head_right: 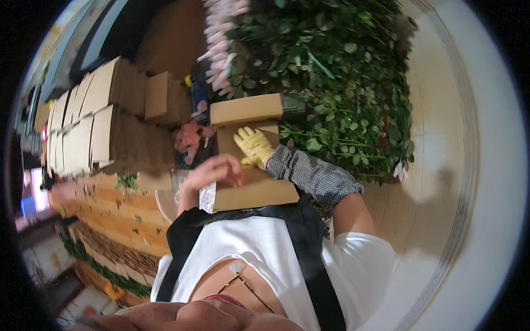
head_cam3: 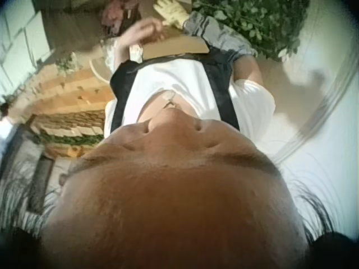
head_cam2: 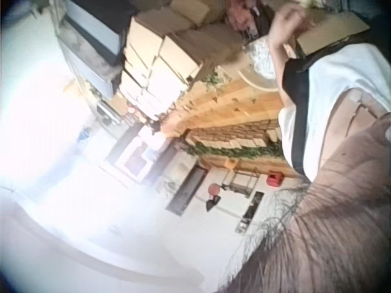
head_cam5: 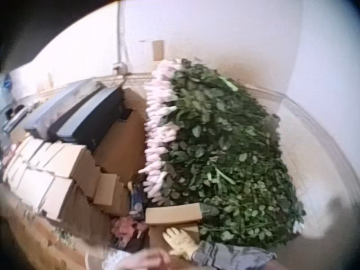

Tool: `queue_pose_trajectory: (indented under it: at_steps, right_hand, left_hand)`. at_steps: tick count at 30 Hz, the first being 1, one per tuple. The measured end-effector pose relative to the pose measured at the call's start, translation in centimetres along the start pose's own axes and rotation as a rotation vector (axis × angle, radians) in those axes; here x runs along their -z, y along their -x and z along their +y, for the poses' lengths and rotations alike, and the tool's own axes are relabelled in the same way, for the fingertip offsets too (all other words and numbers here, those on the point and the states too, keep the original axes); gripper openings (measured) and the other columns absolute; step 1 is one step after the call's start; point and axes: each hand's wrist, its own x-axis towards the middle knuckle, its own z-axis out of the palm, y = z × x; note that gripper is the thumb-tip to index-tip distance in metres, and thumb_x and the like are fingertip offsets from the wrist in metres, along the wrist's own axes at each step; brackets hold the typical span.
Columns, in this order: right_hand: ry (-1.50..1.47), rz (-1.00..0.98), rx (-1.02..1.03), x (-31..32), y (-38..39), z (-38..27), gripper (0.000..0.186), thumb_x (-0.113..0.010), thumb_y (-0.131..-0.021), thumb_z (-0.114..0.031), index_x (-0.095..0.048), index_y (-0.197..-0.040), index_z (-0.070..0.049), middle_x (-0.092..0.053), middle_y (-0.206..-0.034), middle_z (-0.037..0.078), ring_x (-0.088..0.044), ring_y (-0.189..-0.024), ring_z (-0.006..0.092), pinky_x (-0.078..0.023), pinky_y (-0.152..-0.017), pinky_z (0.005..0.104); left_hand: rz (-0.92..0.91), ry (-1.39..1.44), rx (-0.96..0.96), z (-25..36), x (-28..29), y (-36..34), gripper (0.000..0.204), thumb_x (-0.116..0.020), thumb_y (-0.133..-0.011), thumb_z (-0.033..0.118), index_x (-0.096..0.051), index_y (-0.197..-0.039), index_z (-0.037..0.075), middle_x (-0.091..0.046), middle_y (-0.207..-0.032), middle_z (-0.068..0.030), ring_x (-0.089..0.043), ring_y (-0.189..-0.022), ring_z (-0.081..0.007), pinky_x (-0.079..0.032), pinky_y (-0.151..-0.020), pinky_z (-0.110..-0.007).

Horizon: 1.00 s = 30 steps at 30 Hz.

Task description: The person arranges artificial pink flowers and green leaves into small cardboard boxes. They place white packing material into the boxes, then insert the flowers and leaves, adjusting them to fit neatly.

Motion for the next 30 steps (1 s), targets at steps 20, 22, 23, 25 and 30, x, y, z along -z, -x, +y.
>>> queue_pose_trajectory:
  at_steps: [20, 22, 23, 25, 30]
  right_hand:
    - [-0.593, -0.001, -0.034, 0.4, -0.4, 2.2, 0.042, -0.061, -0.089, -0.019, -0.060, -0.128, -0.006, -0.059, -0.133, 0.013, -0.057, -0.122, 0.0284, -0.045, -0.102, 0.0401]
    - [-1.188, 0.069, 0.091, 1.3, 1.2, 5.4, 0.045, -0.060, -0.096, -0.017, -0.053, -0.138, -0.002, -0.059, -0.136, 0.013, -0.057, -0.125, 0.0245, -0.044, -0.107, 0.0380]
    - [-1.463, 0.211, 0.124, 3.8, 3.1, 5.9, 0.048, -0.062, -0.096, -0.021, -0.052, -0.139, -0.003, -0.061, -0.134, 0.015, -0.059, -0.122, 0.0221, -0.047, -0.103, 0.0356]
    - [-0.879, 0.691, -0.204, 5.8, 4.5, 9.2, 0.040, -0.065, -0.089, -0.009, -0.060, -0.129, -0.007, -0.065, -0.120, 0.014, -0.064, -0.109, 0.0271, -0.051, -0.095, 0.0378]
    - [0.183, 0.513, -0.751, -4.0, 8.6, 23.2, 0.021, -0.054, -0.088, -0.018, -0.067, -0.101, -0.008, -0.058, -0.127, 0.013, -0.051, -0.122, 0.0334, -0.038, -0.109, 0.0465]
  left_hand:
    - [0.451, -1.605, 0.278, -2.7, 1.2, -6.3, 0.034, -0.056, -0.090, 0.035, -0.060, -0.097, 0.001, -0.068, -0.079, -0.0261, -0.068, -0.075, -0.0437, -0.055, -0.068, -0.053]
    - [0.450, -1.620, 0.259, -3.4, 1.0, -6.6, 0.030, -0.055, -0.092, 0.034, -0.062, -0.100, 0.005, -0.069, -0.078, -0.0223, -0.069, -0.073, -0.0415, -0.056, -0.066, -0.052]
    - [0.469, -1.586, 0.210, -3.2, 0.4, -6.1, 0.028, -0.055, -0.093, 0.033, -0.062, -0.101, 0.007, -0.069, -0.078, -0.0212, -0.069, -0.072, -0.0409, -0.056, -0.065, -0.052]
    - [0.495, -1.631, 0.237, -3.3, -0.1, -5.6, 0.023, -0.055, -0.094, 0.031, -0.063, -0.100, 0.010, -0.069, -0.076, -0.0207, -0.069, -0.072, -0.0404, -0.056, -0.064, -0.051]
    - [0.429, -1.592, 0.233, -3.2, 0.1, -7.2, 0.021, -0.059, -0.092, 0.029, -0.064, -0.101, 0.010, -0.069, -0.078, -0.0213, -0.069, -0.073, -0.0405, -0.056, -0.066, -0.051]
